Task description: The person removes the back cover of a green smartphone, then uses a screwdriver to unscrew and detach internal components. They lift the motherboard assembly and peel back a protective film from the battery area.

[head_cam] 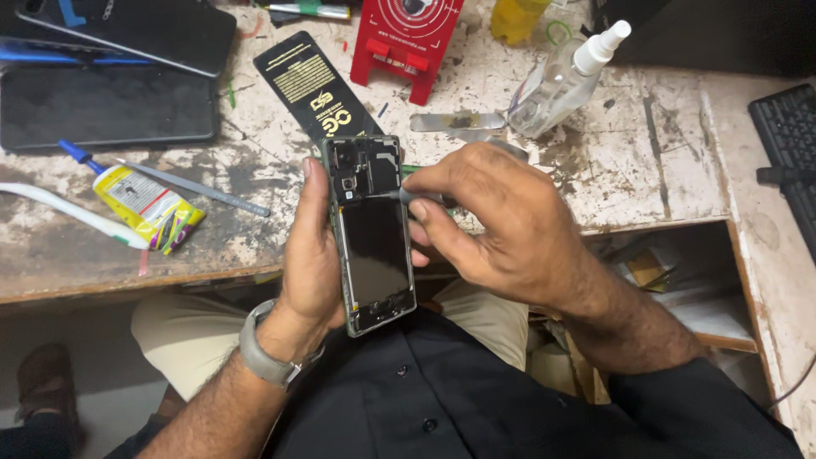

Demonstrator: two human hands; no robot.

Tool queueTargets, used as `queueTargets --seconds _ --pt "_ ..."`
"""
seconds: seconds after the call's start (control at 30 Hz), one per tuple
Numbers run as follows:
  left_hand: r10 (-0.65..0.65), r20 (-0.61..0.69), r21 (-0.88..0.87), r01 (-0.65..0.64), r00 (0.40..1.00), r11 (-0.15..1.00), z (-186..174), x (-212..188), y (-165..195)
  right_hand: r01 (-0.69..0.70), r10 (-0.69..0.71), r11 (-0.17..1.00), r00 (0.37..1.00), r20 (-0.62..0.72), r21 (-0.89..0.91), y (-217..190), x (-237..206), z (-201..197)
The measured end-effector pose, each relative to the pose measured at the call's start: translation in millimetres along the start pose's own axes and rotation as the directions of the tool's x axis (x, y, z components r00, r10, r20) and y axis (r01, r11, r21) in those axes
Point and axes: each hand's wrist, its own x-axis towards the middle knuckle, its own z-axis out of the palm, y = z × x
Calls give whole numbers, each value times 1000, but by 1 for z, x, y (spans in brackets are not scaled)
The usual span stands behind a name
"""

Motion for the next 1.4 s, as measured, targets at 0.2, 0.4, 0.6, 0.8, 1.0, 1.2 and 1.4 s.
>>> queueTargets --seconds 0.2,0.4,0.6,0.8,1.0,1.2,1.4 --pt "-20 6 55 20 1000 998 -2 -2 2 64 -63 997 997 -51 31 5 -7 0" --pt "15 -24 89 -13 1000 996 -1 -11 3 -36 35 999 997 -72 -6 17 -18 -6" --pt "-26 -9 77 27 1000 997 0 -20 -4 -115 117 992 993 25 -55 30 -23 9" --pt "-47 -20 92 48 999 995 3 -11 -10 -71 77 993 996 51 -98 25 -24 10" --pt "-31 -11 53 32 999 998 -3 -10 -8 -46 46 999 997 -55 5 19 -21 -3" --pt "28 -7 17 -28 1000 999 -7 -10 -7 98 -95 995 991 -94 35 -5 -9 13" --pt "14 -55 -39 -16 998 999 -7 -11 -5 95 -94 995 995 -35 24 -16 3 14"
